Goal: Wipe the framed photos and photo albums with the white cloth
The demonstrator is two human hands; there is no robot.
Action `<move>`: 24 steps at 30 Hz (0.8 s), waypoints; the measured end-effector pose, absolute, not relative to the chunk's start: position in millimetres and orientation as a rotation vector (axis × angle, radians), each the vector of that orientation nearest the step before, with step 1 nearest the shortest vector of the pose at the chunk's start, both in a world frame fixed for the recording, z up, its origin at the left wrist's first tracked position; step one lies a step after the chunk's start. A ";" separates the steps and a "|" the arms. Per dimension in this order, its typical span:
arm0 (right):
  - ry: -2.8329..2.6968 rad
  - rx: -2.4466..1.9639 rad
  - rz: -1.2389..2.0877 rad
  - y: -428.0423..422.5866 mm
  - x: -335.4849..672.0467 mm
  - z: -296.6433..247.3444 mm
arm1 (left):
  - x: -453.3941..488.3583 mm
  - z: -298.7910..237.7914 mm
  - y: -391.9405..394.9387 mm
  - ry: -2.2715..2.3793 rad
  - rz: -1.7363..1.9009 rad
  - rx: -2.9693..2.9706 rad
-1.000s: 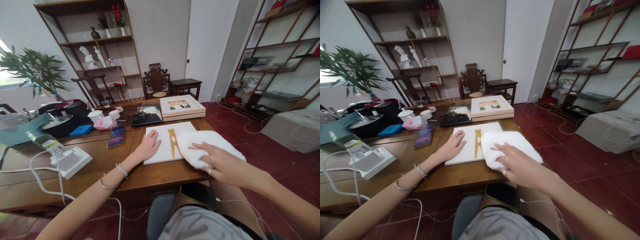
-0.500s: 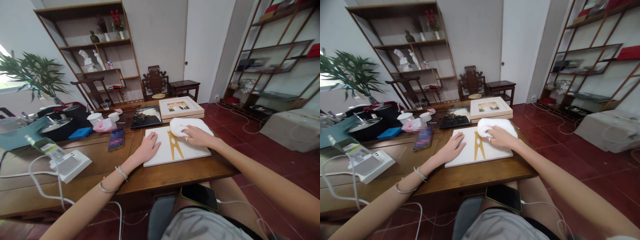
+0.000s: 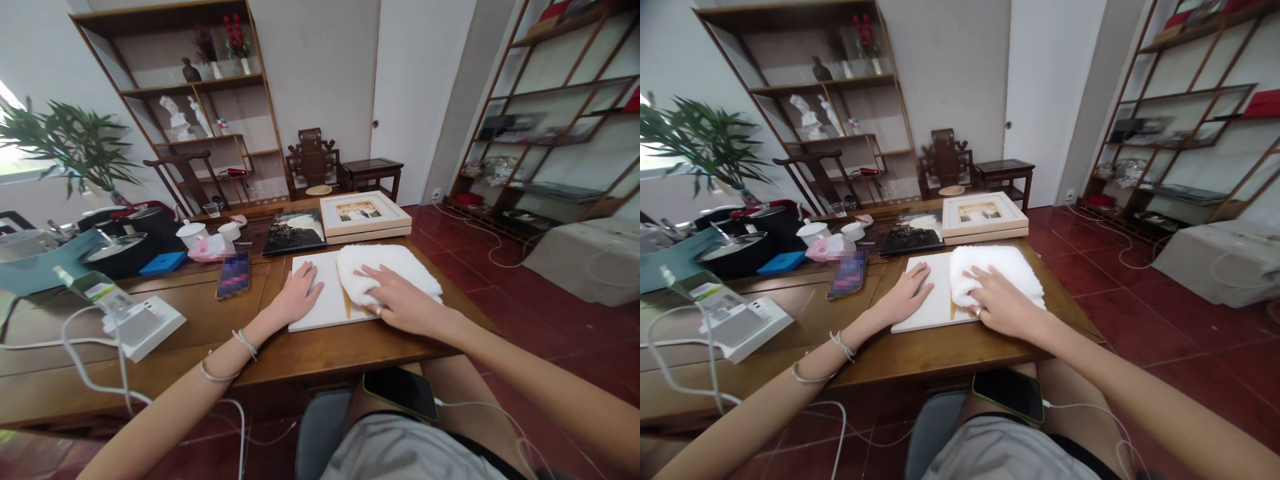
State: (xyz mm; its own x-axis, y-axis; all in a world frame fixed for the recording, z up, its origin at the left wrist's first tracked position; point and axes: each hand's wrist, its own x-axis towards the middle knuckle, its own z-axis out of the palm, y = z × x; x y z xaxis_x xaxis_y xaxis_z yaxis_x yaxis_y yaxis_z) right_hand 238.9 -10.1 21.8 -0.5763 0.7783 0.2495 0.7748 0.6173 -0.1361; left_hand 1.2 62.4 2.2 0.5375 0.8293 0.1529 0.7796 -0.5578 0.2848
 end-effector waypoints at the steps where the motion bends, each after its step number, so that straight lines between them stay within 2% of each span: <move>1: -2.573 -1.243 0.041 -21.0 239.0 22.6 | 1.3 1.6 62.8 1.372 0.409 2.595; 8: -2.639 -1.131 0.128 -46.9 239.2 28.6 | 1.1 0.3 64.0 1.375 0.434 2.618; 24: -2.568 -1.316 -0.029 63.3 211.2 30.7 | 2.0 5.9 60.3 1.396 0.366 2.557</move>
State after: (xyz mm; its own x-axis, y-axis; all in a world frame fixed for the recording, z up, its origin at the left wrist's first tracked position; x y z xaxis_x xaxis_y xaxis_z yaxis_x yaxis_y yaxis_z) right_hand 211.2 63.3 30.7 -0.5585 0.7958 0.2341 0.8008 0.5908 -0.0977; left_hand 2.0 60.3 5.9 0.5219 0.8448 0.1181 0.7939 -0.5317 0.2949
